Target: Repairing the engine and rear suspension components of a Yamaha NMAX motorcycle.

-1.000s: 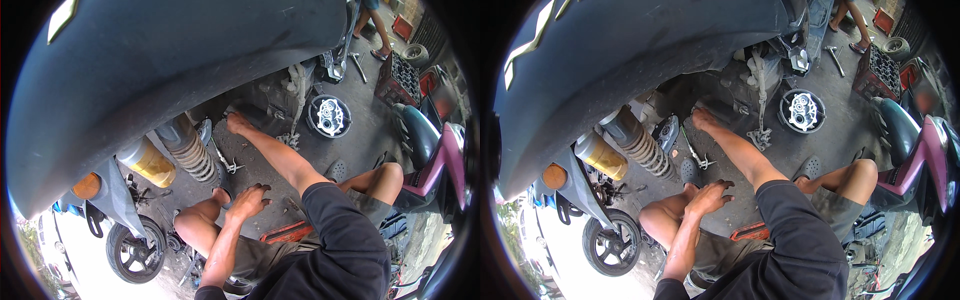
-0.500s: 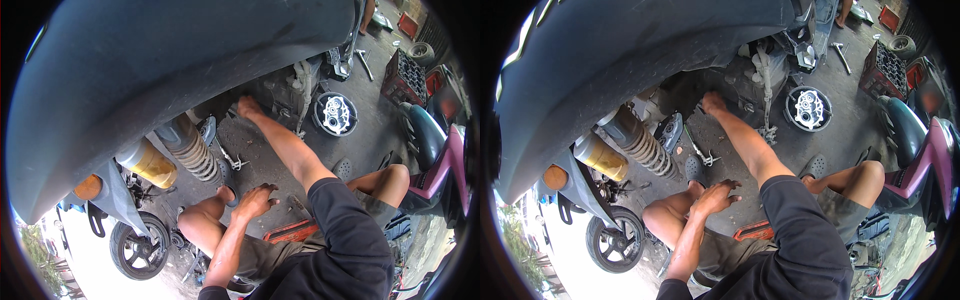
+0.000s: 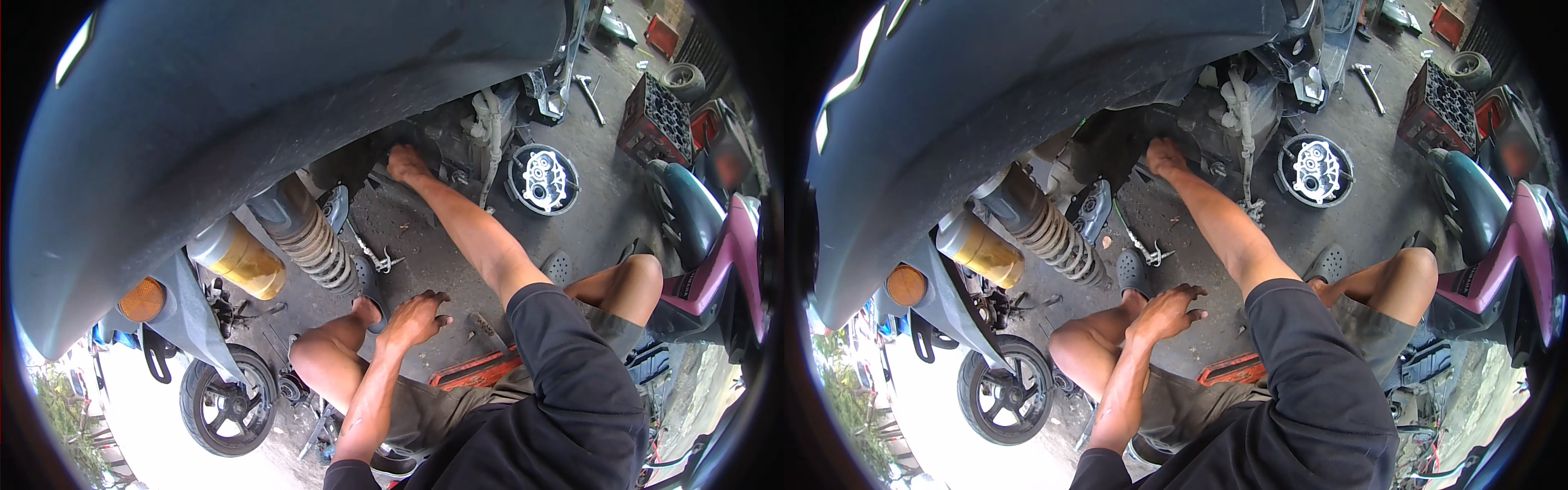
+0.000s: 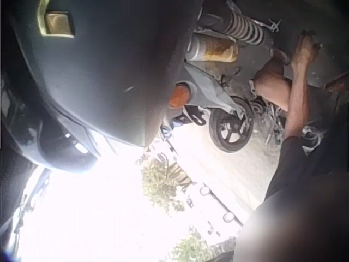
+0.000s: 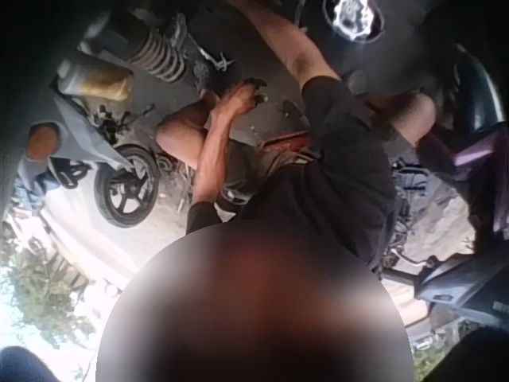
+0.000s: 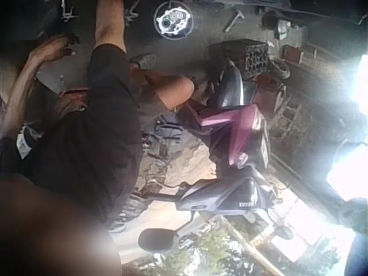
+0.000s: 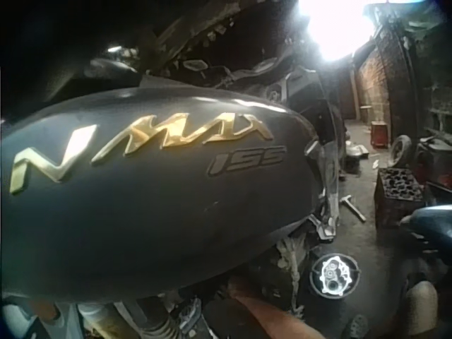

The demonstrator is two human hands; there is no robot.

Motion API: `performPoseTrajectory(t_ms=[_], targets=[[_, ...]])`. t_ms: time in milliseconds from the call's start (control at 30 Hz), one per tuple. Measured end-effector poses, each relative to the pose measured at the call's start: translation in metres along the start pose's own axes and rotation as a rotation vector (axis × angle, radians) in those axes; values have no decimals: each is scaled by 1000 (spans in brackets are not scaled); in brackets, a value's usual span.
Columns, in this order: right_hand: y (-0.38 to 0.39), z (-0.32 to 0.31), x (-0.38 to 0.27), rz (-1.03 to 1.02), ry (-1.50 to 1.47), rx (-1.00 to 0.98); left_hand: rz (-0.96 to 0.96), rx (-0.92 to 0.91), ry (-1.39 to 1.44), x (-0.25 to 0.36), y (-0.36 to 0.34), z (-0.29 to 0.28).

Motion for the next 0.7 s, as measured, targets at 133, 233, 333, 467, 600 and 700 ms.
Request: performPoseTrajectory(t_ms=[133, 233, 333, 467, 600, 700], targets=[[9, 24, 20, 14, -35, 98, 41, -30, -11, 17, -18, 5], [21, 19, 0, 53, -113, 85, 44, -41, 55, 18, -8, 5], [26, -18, 1, 54, -267, 223, 19, -75, 71, 8, -4, 10], [41, -11, -9, 29, -253, 376, 11, -48, -22, 3, -11, 6], [58, -2, -42, -85, -227, 267, 19, -11, 12, 5, 2, 1], [59, 7, -22, 18, -338, 336, 39, -16, 55, 8, -1, 6]])
Point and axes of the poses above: each hand's wrist, its own y-axis away from the middle knuckle, its own z-axis out of the palm, x = y × z, the point moved 9 cm from there along -y, towards the middle knuckle, and after that the axes turned 6 degrees about -y, right-handed, at the moved point
